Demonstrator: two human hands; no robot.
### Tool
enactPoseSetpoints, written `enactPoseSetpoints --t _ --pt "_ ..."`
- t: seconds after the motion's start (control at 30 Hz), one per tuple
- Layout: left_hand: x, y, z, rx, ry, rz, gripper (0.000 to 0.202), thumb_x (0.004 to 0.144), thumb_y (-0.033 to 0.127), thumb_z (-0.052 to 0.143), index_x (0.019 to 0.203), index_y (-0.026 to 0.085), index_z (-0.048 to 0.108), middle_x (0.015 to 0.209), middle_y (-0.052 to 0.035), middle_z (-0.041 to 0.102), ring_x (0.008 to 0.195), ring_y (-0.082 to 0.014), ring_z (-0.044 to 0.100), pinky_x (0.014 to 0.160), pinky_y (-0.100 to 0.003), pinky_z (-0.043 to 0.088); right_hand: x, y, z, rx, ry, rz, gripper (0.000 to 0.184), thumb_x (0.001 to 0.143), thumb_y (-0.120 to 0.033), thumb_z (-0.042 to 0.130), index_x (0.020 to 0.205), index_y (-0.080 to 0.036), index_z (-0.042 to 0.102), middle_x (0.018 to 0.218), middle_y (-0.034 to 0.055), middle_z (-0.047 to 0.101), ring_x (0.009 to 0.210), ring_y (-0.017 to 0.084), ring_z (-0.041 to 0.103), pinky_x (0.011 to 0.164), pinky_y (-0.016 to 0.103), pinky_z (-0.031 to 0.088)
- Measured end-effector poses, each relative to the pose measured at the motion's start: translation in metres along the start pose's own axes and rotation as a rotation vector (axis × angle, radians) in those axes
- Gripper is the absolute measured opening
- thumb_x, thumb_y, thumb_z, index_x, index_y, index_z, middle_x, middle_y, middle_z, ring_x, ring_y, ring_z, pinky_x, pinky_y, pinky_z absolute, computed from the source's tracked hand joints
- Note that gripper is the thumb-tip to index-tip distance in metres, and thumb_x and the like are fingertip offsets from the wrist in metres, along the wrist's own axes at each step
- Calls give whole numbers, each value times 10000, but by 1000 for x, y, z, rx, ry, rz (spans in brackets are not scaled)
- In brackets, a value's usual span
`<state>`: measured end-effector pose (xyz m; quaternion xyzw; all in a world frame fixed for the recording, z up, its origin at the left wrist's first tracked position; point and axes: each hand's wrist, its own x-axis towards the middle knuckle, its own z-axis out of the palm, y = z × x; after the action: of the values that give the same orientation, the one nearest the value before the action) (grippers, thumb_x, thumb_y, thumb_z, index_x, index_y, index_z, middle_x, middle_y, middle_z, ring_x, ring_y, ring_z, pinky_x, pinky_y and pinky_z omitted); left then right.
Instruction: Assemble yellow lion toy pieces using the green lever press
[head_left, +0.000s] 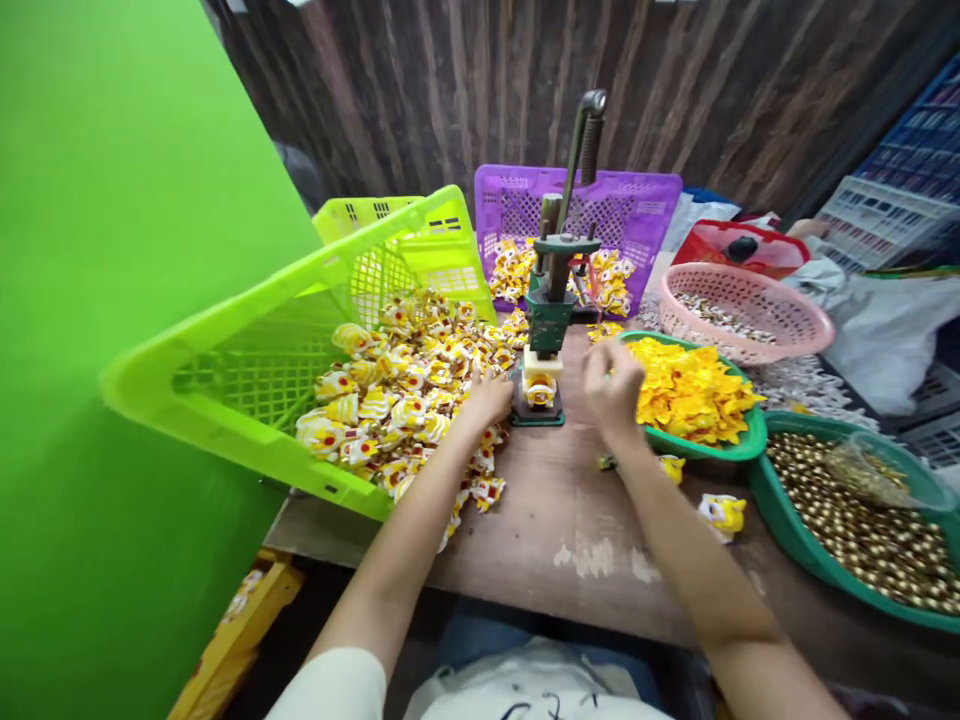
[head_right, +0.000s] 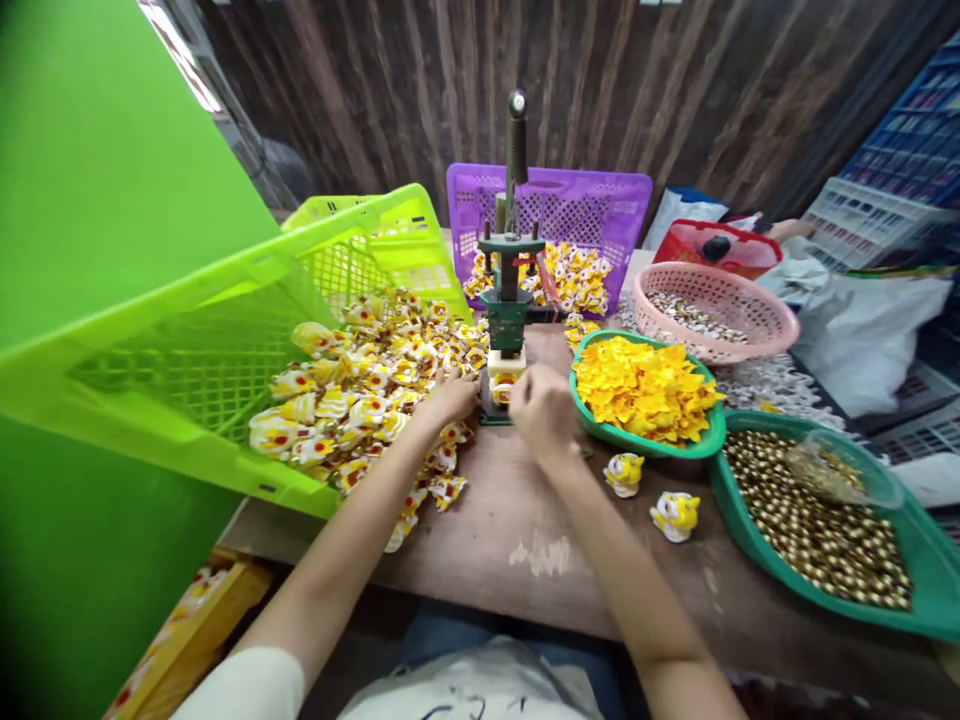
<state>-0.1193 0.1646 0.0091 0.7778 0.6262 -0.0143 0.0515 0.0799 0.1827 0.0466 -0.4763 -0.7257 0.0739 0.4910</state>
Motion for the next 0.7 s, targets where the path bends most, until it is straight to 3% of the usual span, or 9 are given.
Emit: enactPoseSetpoints --t 0.07,0.13,0.23,0.33,0.47,0.57,0.7 --pt "1 -2 4 -6 9 -4 286 913 186 484 1104 175 697 1304 -131 621 1278 -359 463 1127 -626 215 -54 -15 20 -224 -151 81 208 934 -307 478 886 -165 622 850 106 628 796 229 597 702 336 476" --pt "1 -4 7 -7 19 -4 300 915 162 463 1097 186 701 1265 -126 643 1268 -355 469 1121 -635 205 -80 -23 46 -362 -232 152 270 914 -311 537 1103 -131 609 1059 173 635 911 270 611 763 364 482" --pt "0 -8 11 0 32 -5 319 904 125 440 1055 190 714 1208 -123 669 1236 -328 482 1114 -602 231 -78 -21 75 -385 -259 178 368 911 -268 552 1249 -123 545 1206 197 586 1010 282 603 860 380 471" --pt "-4 -10 9 8 43 -6 320 883 121 461 1058 196 718 1183 -117 679 1201 -291 489 1117 -534 260 -69 -15 75 -316 -223 196 310 888 -253 557 1176 -141 567 1176 162 588 1012 267 602 891 374 465" --pt "-11 -5 -3 10 51 -13 358 869 89 435 1061 195 719 1169 -121 684 1196 -296 477 1089 -531 281 -93 -12 38 385 -156 474 289 822 -317 608 1072 -188 543 1096 118 623 937 233 623 812 348 509" --pt "-21 5 -19 5 61 -24 359 880 85 406 1031 184 716 1233 -130 654 1222 -331 458 1075 -574 254 -125 -16 2 863 -212 670 269 860 -401 521 1059 -220 517 969 70 676 765 204 656 680 347 542" --pt "-56 14 -44 20 142 -30 317 925 200 418 1080 199 695 1264 -122 631 1228 -338 455 1046 -541 281 -159 -25 -40 1474 -226 1011 287 804 -432 584 967 -197 597 867 55 703 731 202 674 651 339 554"
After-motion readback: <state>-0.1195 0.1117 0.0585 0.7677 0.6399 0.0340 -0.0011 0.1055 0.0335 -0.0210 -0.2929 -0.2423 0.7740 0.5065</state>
